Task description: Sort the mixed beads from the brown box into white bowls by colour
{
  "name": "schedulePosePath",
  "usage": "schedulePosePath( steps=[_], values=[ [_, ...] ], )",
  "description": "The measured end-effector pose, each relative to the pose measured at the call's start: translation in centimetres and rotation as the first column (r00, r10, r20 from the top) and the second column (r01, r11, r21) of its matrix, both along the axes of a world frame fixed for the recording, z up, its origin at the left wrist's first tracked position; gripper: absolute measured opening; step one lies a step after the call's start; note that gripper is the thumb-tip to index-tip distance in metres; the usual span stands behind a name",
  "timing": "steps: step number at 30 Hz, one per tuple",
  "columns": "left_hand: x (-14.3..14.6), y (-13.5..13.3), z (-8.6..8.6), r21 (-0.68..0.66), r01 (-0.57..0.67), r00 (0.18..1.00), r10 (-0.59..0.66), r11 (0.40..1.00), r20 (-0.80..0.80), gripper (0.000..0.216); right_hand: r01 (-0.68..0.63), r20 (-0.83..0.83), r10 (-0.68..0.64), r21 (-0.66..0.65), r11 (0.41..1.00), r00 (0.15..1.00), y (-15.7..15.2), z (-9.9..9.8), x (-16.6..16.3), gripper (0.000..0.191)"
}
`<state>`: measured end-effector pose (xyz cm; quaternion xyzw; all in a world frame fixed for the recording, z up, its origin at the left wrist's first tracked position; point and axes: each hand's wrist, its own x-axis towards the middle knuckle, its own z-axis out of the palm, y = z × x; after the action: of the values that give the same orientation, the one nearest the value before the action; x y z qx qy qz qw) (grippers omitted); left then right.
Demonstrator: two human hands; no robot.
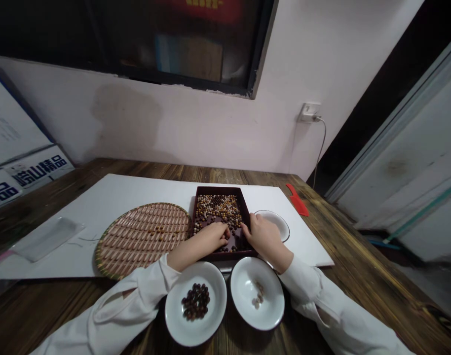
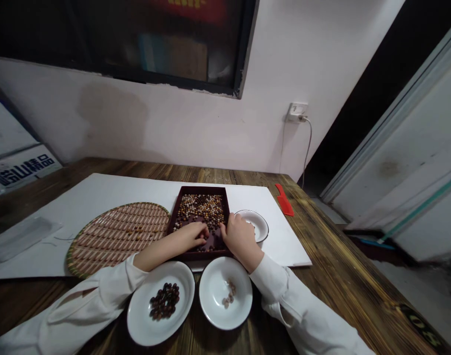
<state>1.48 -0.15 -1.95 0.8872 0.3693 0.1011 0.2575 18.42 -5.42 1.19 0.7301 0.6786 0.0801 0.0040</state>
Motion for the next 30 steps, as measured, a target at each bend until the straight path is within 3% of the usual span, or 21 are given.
schedulePosePath(
  steps=[30],
  values=[
    [-0.11,-0.31,0.66,-0.022,0.05,0.998,-0.049,0.998,0.036,0.012,-0.003,-0.001,0.003,0.014,1.0,1.0,0.01,-0.25,0.06,0.033]
  ],
)
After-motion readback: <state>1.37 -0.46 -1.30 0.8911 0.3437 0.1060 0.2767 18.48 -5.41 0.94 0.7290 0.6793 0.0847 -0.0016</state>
